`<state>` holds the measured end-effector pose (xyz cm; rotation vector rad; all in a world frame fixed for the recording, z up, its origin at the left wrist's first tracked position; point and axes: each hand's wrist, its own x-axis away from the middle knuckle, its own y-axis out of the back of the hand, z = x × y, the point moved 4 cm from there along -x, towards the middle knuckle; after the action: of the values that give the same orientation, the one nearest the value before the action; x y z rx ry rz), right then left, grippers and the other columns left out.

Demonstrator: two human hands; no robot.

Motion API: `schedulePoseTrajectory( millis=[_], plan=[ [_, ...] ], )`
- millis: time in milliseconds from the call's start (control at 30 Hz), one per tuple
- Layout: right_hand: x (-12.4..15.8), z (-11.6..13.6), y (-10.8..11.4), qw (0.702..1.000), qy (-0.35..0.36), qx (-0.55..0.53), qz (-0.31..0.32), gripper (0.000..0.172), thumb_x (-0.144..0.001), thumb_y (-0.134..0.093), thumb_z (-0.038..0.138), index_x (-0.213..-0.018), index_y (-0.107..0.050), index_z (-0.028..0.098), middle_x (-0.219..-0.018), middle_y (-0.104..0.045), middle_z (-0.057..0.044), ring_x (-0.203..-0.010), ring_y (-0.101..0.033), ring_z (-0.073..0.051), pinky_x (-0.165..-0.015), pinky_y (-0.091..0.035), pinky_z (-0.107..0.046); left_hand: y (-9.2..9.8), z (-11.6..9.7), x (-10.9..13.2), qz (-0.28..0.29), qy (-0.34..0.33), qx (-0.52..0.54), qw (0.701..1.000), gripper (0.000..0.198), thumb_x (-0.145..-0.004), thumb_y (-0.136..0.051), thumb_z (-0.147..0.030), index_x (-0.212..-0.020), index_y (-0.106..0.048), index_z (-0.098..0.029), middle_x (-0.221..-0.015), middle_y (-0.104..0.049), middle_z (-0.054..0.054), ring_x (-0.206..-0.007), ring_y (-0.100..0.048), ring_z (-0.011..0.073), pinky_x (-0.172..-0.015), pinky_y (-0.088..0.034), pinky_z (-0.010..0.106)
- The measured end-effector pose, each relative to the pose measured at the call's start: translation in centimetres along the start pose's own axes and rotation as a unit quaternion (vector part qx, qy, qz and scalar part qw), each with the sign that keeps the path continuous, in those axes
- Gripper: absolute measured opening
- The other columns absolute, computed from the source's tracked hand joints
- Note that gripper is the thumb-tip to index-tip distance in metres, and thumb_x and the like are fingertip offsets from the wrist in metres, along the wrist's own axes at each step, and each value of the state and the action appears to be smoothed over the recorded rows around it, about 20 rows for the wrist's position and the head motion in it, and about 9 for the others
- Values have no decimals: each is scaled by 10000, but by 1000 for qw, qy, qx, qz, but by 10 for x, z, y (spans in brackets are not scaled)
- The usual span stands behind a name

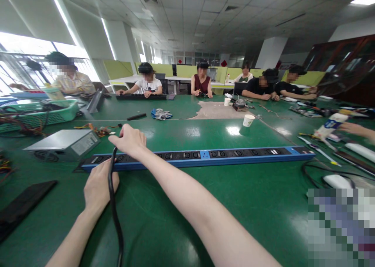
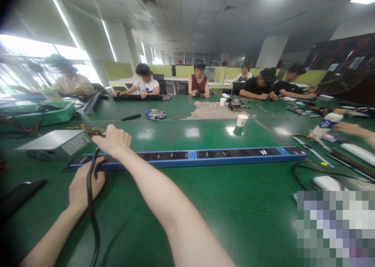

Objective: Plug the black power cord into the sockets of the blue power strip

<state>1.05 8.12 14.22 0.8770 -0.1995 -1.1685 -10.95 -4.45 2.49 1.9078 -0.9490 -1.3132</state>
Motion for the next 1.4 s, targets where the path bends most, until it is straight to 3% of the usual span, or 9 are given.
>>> schedulePoseTrajectory(
  millis=[200,300,467,633,800,1000,1200,1300,1400],
  plan=[
    [8,-26,55,1000,0,-25,-11,343,-889,-653,591,-1059,-680,293,-1009,-759,-9,-934,-692,-242,-840,-513,-341,5,-7,-3,-55,30,47,997,438,-1023,-450,-300,-1397,-622,-152,-1500,-616,126,-1392,-520,316,-1223,-361,465],
    [25,-58,63,998,-35,-31,-29,244,-914,-642,485,-1085,-699,320,-962,-742,11,-903,-689,-226,-829,-511,-324,9,-25,-4,-25,99,236,966,440,-1036,-453,-468,-1259,-709,-187,-1357,-704,125,-1249,-630,317,-1118,-469,477],
    [44,-97,69,995,-54,-64,-55,206,-968,-616,437,-1048,-745,297,-834,-708,28,-819,-668,-170,-776,-479,-257,5,-80,15,307,114,565,757,517,-967,-636,-565,-1317,-664,-186,-918,-738,85,-754,-697,220,-730,-577,359],
    [50,-106,77,995,-21,-102,7,364,-959,-679,573,-1023,-740,220,-810,-736,-2,-795,-668,-160,-731,-457,-240,24,-73,11,242,160,684,669,280,-966,-707,-342,-1174,-694,-154,-592,-416,-80,-416,-336,37,-440,-330,193],
    [54,-100,77,992,-5,-108,59,392,-965,-695,568,-1104,-730,202,-815,-746,-3,-795,-668,-161,-711,-438,-244,39,-61,3,208,225,772,556,220,-998,-605,-208,-1171,-694,-106,-611,-384,-85,-397,-309,22,-410,-379,187],
    [43,-87,91,974,104,-147,139,269,-942,-741,435,-922,-784,171,-925,-751,-15,-852,-642,-133,-760,-442,-220,37,-45,4,166,265,775,550,340,-967,-690,-196,-1294,-671,-107,-539,-274,-130,-367,-262,22,-372,-336,193],
    [55,-63,101,858,39,-318,401,334,-866,-839,479,-944,-845,154,-849,-759,-40,-755,-661,-117,-659,-484,-184,28,-40,0,175,278,759,562,338,-968,-704,-221,-1289,-681,-117,-541,-289,-132,-371,-225,21,-353,-291,189],
    [59,-53,98,830,-2,-378,410,316,-872,-847,448,-950,-839,142,-848,-755,-54,-721,-657,-111,-576,-475,-167,32,-45,1,198,264,764,555,320,-989,-669,-275,-1268,-693,-119,-546,-346,-114,-380,-250,27,-373,-319,186],
    [54,-49,100,816,-49,-458,350,269,-965,-759,398,-1002,-810,137,-923,-760,-65,-685,-635,-85,-475,-419,-139,40,-43,9,260,225,738,581,450,-947,-690,-478,-1218,-733,-121,-657,-590,3,-491,-507,98,-491,-490,251]
  ],
)
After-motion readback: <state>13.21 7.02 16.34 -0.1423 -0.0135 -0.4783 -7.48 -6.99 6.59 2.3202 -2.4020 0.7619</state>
